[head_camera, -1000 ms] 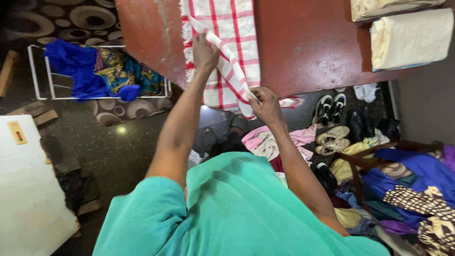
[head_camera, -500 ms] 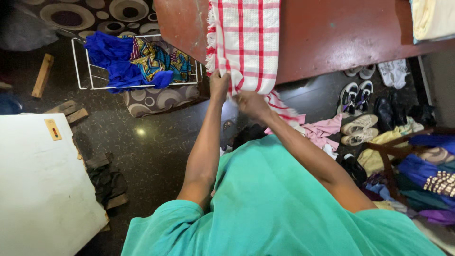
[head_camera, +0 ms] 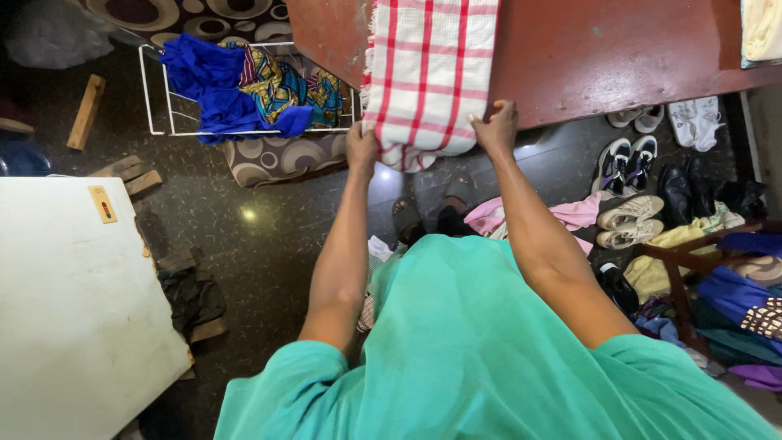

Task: The person folds three pieces of bedding on a red table. They first fold a leopard-print fabric, then a cream-colored sheet with printed text, and finally a red-and-white checkered towel, stacking each folded item on the table.

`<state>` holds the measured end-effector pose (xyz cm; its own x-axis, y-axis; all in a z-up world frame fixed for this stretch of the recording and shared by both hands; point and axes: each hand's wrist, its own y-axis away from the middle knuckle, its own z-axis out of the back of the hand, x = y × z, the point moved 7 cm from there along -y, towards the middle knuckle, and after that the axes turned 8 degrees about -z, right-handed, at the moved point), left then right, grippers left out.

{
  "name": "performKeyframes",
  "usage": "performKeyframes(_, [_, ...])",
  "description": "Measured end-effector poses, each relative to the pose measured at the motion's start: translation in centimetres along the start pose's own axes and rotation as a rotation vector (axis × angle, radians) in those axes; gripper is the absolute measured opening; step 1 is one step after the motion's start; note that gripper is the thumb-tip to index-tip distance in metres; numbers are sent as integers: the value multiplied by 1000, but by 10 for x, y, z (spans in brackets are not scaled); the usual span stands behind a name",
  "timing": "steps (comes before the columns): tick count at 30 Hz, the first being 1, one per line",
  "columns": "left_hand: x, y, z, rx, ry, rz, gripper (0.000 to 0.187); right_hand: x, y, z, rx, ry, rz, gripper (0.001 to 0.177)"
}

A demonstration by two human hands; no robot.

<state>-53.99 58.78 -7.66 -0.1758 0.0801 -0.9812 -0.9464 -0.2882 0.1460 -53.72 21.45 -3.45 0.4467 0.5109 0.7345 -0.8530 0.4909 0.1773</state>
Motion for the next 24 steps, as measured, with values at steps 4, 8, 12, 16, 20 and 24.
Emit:
performKeyframes(4, [2, -13, 34, -173, -452, -77, 21, -1, -6, -3, 9, 89, 42, 45])
performKeyframes(8, [-6, -37, 35, -145, -270, -183, 30, 7, -4, -18, 56, 71, -62, 41])
performKeyframes(12, [-23, -56, 23, -96, 36, -241, 42, 21, 5, -41, 77, 100, -46, 40])
performKeyframes(16, [-44, -48, 17, 16, -268, -138, 49, 10, -4, -48, 95, 49, -115, 36])
performKeyframes(20, [-49, -26, 1, 154, -503, 42, 59, -24, -22, -32, 138, 62, -247, 30])
performKeyframes(24, [-74, 6, -49, 211, -438, -385, 43, -47, -48, 27, 78, 70, -198, 29])
